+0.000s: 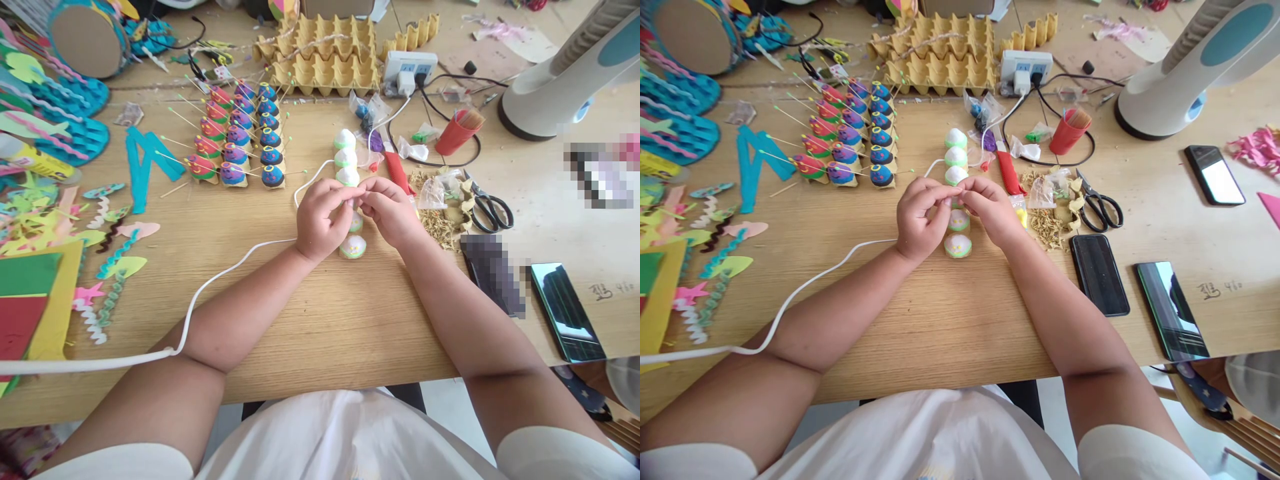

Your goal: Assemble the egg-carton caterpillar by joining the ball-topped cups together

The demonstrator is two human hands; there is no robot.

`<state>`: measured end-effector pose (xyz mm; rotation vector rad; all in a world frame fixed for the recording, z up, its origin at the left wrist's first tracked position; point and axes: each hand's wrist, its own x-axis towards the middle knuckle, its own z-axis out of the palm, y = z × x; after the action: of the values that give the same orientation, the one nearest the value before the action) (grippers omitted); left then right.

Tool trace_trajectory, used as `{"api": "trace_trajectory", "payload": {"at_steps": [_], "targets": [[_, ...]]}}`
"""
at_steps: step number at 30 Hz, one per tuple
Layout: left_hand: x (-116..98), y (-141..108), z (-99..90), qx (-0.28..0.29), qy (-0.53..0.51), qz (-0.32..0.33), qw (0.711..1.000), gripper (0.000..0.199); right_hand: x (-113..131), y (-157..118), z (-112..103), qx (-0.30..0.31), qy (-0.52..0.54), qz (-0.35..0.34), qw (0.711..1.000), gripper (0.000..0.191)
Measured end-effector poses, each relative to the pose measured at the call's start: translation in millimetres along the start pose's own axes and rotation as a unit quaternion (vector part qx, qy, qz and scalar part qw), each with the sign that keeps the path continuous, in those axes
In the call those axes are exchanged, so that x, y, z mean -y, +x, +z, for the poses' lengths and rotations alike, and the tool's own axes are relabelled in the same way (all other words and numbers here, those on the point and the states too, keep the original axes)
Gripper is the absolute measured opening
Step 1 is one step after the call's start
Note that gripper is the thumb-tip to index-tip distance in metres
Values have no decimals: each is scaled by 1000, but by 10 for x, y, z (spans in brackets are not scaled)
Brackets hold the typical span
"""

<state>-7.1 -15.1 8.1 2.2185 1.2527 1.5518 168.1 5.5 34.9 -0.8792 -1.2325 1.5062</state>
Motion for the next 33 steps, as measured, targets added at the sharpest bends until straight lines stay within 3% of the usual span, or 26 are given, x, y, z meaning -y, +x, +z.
{"api": "trace_trajectory", "payload": {"at_steps": [8, 16, 24, 29, 33], "targets": [[40, -14, 32, -21, -121, -24, 992, 34, -29, 19, -20, 6, -7, -2, 1000, 27], [22, 5, 52, -46, -140, -70, 987, 43, -16, 12, -17, -2, 8, 12, 1000, 20], [113, 21, 145, -81, -184, -156, 967, 39, 13, 11, -3, -13, 0, 18, 1000, 19], [220, 19, 194, -87, -218, -197, 952, 27, 7, 47, -53, -80, -13, 0, 997, 14], [223, 48, 144, -53, -167, -190, 966, 10, -47, 82, -97, -135, -62, -24, 989, 5]]}}
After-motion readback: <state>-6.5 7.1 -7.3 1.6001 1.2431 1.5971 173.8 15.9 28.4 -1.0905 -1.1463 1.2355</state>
